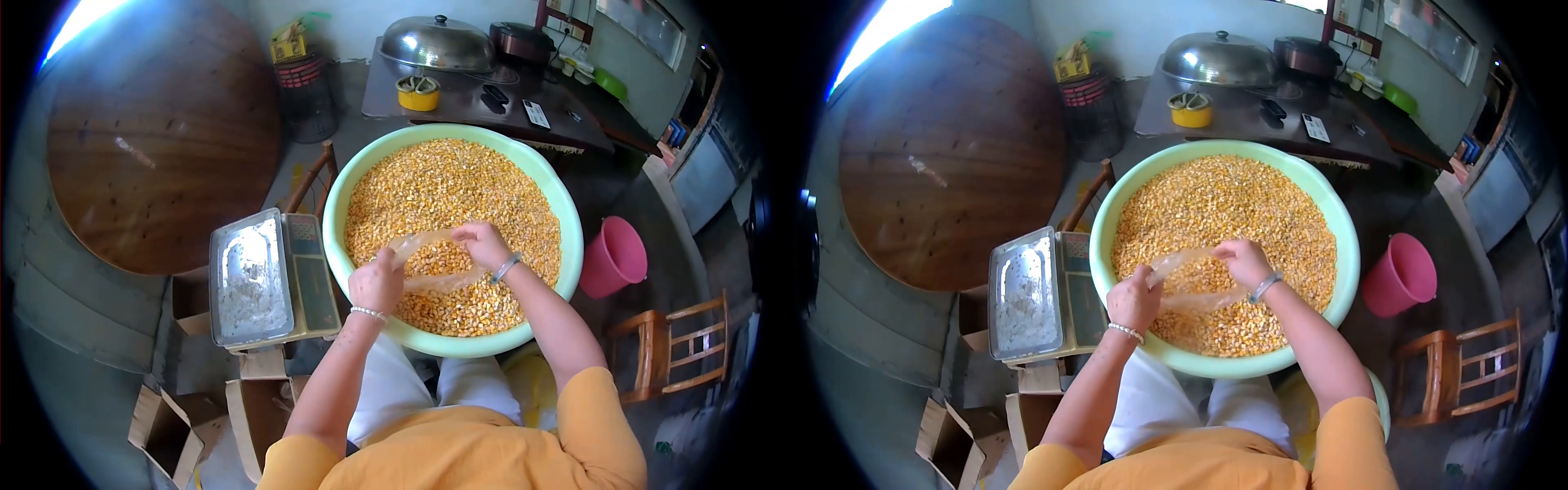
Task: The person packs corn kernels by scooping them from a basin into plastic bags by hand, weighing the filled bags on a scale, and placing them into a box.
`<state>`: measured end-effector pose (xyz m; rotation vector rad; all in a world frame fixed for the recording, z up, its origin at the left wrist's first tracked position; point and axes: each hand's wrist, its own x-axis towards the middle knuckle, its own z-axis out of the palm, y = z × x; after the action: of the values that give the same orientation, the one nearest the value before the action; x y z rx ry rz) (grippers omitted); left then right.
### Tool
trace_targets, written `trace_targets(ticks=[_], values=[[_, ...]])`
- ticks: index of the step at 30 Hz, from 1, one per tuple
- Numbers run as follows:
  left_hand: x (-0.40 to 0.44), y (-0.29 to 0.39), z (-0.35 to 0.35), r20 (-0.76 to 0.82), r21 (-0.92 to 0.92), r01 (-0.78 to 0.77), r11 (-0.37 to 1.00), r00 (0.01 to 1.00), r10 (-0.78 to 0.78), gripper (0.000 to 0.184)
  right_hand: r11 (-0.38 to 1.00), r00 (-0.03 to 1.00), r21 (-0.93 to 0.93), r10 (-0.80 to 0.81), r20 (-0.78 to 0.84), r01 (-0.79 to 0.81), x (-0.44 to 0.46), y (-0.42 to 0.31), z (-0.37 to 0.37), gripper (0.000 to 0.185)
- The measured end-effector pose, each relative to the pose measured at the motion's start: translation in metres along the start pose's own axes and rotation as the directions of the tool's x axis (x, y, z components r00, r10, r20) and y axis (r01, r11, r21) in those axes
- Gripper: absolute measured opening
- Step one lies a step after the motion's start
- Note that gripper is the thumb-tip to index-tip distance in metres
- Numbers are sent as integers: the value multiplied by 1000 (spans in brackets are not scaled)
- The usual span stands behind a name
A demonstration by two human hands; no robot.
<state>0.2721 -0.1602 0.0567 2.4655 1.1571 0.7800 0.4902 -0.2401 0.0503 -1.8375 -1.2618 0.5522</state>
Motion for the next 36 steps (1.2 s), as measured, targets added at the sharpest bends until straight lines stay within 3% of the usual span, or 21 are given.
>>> trace_targets(ticks=[3, 6, 9, 12, 13, 15, 17, 18, 20, 22, 24, 26, 31, 34, 36], values=[[3, 1, 2, -5, 24, -19, 1000, 1000, 19, 14, 919, 943, -244, -262, 206, 309, -26, -5, -5, 19], [1, 1, 2, -8, 32, -35, 999, 999, 35, 13, 605, 769, -477, -458, 447, 638, -53, -23, -1, 15], [0, -2, 6, -76, 45, -85, 995, 993, 88, 15, 574, 695, -398, -528, 488, 715, -66, -28, 1, 14], [0, -1, 7, -82, 45, -83, 995, 993, 87, 17, 638, 681, -264, -597, 423, 723, -65, -34, -5, 11], [0, -1, 6, -76, 47, -81, 996, 994, 85, 18, 700, 753, -276, -619, 224, 658, -63, -36, -8, 10], [0, 0, 6, -65, 48, -72, 996, 995, 75, 20, 815, 799, -242, -571, -188, 526, -55, -38, -18, 8], [0, 0, 4, -53, 49, -71, 996, 996, 74, 22, 972, 891, 16, -207, -404, 233, -37, -22, -31, 10], [-1, 0, 4, -45, 49, -73, 996, 996, 75, 23, 989, 881, -43, -147, -449, 143, -25, 1, -38, 13], [-2, 0, 6, -40, 61, -53, 997, 998, 55, 24, 976, 876, -205, -33, -481, -76, -12, 36, -41, 16], [2, 2, 4, -62, 59, -40, 997, 997, 43, 24, 911, 907, -385, -33, -421, -146, -13, 65, -34, 20], [0, 5, 3, -85, 38, -32, 999, 996, 36, 25, 866, 957, -436, 140, -256, -243, -16, 70, -28, 25], [-1, 6, 3, -75, 61, -48, 997, 996, 52, 22, 830, 897, -397, 440, 37, -391, -24, 21, -32, 31], [2, 0, 8, -9, 134, -63, 989, 998, 65, 14, 809, 950, -529, 312, 16, -257, -25, 33, -16, 33], [0, -1, 10, -64, 106, -56, 993, 996, 63, 14, 738, 853, -547, 516, 79, -395, -25, 3, -27, 32], [0, 0, 9, -58, 104, -49, 993, 997, 55, 14, 781, 878, -473, 478, 33, -408, -24, 15, -23, 30]])
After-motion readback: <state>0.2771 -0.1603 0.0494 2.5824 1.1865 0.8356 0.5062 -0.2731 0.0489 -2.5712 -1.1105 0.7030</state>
